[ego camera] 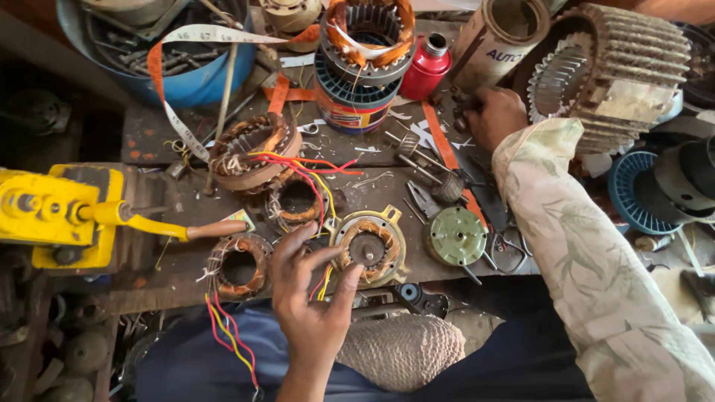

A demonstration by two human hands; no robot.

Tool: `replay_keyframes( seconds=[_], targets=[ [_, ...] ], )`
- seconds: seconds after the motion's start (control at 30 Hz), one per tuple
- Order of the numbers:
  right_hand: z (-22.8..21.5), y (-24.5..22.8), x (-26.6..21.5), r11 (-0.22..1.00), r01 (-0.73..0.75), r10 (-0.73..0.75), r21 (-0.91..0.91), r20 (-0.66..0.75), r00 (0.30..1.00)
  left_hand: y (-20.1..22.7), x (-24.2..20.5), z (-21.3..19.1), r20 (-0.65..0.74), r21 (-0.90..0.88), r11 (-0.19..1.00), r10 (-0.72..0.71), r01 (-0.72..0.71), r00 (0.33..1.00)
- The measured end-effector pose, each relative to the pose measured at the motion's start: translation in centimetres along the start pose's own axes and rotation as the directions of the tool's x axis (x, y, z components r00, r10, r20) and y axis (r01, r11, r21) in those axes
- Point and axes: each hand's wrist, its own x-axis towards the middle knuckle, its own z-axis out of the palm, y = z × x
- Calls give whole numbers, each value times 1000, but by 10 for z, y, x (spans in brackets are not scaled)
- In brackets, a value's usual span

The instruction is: The person sits cross-legged on the floor and repairs a small electrical motor component. They apply a red liquid from a bottle into the component, insert a metal shaft, and use a screwdriver to tighten screws on a green housing. The person also uses pliers to adjust wires and handles various motor parts on a cluttered workbench.

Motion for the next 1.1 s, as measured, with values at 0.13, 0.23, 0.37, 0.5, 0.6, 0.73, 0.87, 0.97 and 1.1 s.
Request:
replay_keyframes(
  seconds=[0.13,0.23,0.37,0.5,0.6,0.73,0.87,0.97,1.1],
  targets=[
    [-11,5,11,988,-99,118,-121,165,979,1,-2,-3,4,-1,1000,-8,8,1000],
    [-26,4,15,972,-233,228,-1,212,950,1,-5,-4,-6,-1,1000,-9,9,1000],
    [-30,-11,19,988,-119,114,102,61,992,2,-6,-2,-30,-30,1000,-11,10,999],
    [-21,-24,25,973,-182,152,144,194,969,2,-6,-1,-41,-23,1000,-2,1,999],
    [-15,-23,27,959,-219,173,179,244,954,-1,-7,-2,-48,-10,1000,-10,10,999],
    [-11,-11,28,996,-40,27,75,166,986,-2,-6,-3,-48,-37,999,-18,17,999],
    [-8,-3,31,998,-12,2,57,168,986,-2,-5,-4,-39,-32,999,-21,20,999],
    [-9,1,33,985,92,-55,-146,241,969,-1,-6,-4,-43,-25,1000,-18,17,999],
    [-16,3,31,981,120,-82,-154,235,968,-2,-8,-3,-76,-49,998,-39,36,996]
  ],
)
